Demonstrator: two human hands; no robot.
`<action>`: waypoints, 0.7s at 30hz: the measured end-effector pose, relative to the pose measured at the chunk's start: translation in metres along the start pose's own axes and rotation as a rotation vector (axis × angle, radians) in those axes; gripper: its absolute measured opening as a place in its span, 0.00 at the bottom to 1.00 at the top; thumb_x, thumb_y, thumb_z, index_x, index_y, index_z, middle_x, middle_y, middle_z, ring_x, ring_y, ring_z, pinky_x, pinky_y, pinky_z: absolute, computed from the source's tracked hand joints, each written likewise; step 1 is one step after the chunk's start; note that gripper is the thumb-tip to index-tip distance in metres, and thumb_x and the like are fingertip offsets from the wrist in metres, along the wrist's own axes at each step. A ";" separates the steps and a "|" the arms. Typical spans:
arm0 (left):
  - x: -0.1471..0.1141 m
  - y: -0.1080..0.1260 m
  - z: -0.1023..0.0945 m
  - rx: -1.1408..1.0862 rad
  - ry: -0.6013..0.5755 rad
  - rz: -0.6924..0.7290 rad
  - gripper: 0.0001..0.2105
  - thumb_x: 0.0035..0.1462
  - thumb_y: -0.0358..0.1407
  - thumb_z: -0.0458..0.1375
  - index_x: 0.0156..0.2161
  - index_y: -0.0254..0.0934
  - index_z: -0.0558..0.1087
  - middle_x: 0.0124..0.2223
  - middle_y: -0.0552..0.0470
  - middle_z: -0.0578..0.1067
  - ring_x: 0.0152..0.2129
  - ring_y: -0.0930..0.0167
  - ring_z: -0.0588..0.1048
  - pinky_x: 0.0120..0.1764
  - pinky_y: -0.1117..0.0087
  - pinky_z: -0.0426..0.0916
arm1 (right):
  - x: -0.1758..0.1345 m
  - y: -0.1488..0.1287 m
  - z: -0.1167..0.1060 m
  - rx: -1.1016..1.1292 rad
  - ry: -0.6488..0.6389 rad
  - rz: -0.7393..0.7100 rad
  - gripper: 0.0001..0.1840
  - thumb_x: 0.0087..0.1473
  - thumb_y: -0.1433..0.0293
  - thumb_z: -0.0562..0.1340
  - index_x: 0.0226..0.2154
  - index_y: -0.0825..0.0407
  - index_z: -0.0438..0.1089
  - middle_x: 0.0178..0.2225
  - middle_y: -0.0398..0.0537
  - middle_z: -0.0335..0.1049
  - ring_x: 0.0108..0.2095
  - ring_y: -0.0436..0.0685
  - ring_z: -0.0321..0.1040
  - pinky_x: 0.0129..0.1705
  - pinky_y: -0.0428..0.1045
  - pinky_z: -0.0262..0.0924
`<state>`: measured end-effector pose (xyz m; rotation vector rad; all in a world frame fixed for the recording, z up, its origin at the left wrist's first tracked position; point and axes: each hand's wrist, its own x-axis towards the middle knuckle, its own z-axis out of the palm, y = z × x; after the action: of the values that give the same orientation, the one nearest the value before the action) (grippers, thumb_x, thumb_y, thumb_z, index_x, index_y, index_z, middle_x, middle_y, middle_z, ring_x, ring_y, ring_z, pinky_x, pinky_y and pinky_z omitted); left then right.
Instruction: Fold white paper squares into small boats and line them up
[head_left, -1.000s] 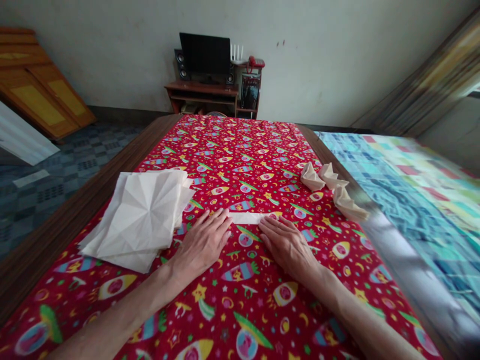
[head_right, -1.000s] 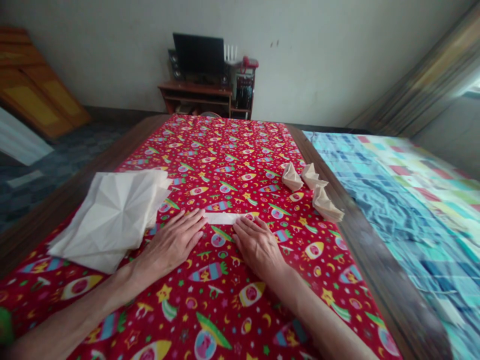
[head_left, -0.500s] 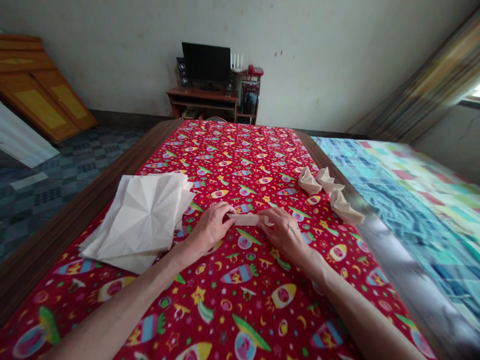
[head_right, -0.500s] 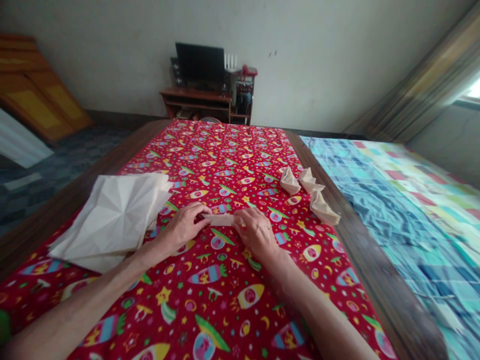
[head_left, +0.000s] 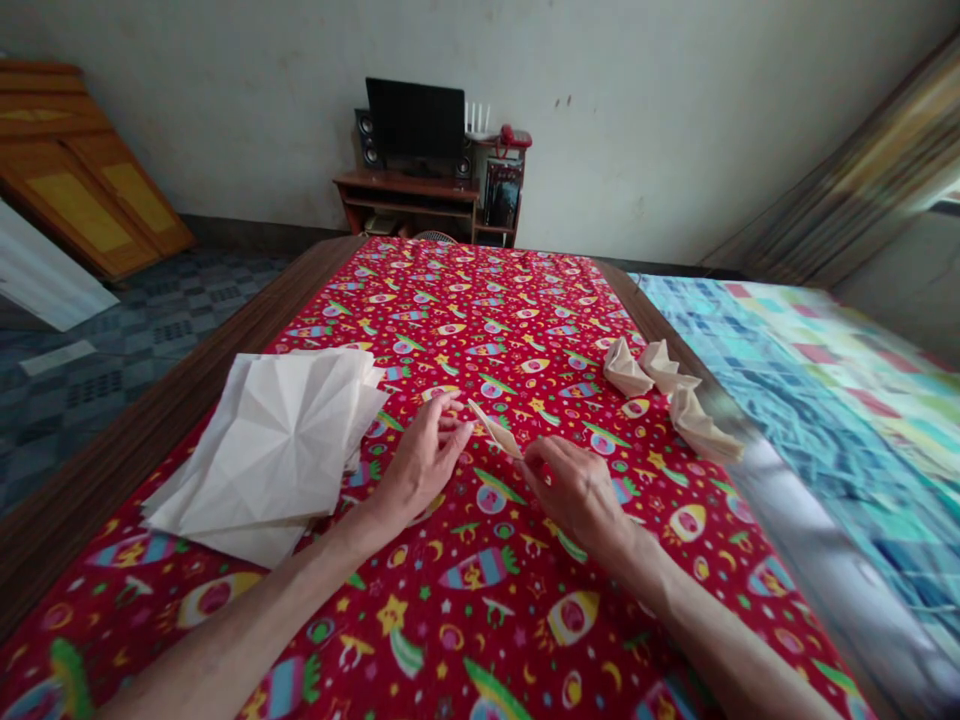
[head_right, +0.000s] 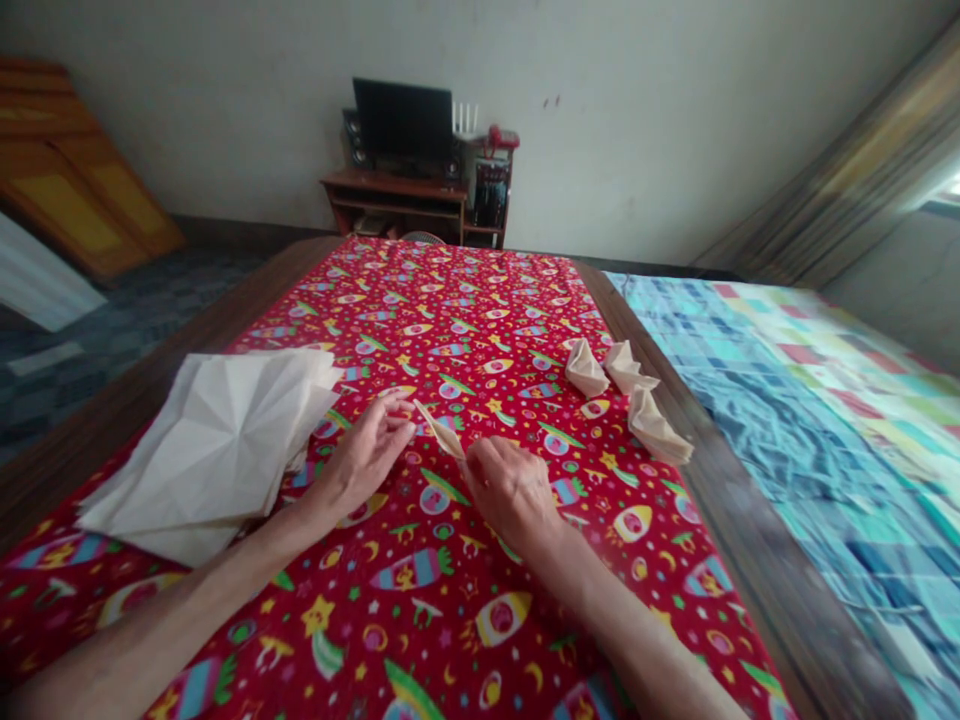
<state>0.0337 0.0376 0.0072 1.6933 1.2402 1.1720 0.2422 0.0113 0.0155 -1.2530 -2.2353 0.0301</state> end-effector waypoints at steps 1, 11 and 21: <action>-0.003 0.004 0.002 -0.064 -0.035 -0.058 0.21 0.62 0.42 0.49 0.56 0.35 0.58 0.48 0.43 0.70 0.38 0.68 0.74 0.39 0.67 0.71 | 0.000 -0.003 0.001 -0.035 0.023 -0.016 0.09 0.59 0.71 0.55 0.26 0.53 0.64 0.23 0.43 0.65 0.23 0.48 0.61 0.26 0.44 0.49; -0.012 0.024 0.013 0.226 -0.158 -0.190 0.09 0.58 0.32 0.50 0.40 0.33 0.70 0.35 0.46 0.77 0.33 0.65 0.76 0.36 0.68 0.67 | -0.005 -0.027 -0.001 0.114 -0.058 0.014 0.09 0.60 0.64 0.55 0.31 0.51 0.63 0.26 0.44 0.67 0.25 0.50 0.63 0.28 0.46 0.54; -0.019 0.019 0.021 0.279 -0.096 0.139 0.09 0.55 0.27 0.52 0.40 0.33 0.71 0.36 0.49 0.73 0.29 0.72 0.72 0.34 0.73 0.67 | 0.001 -0.027 0.005 0.299 -0.078 0.351 0.08 0.57 0.65 0.56 0.34 0.51 0.67 0.22 0.41 0.69 0.22 0.49 0.63 0.26 0.44 0.51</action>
<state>0.0570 0.0132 0.0130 2.0443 1.2903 1.0192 0.2181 -0.0013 0.0192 -1.4727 -1.9553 0.5345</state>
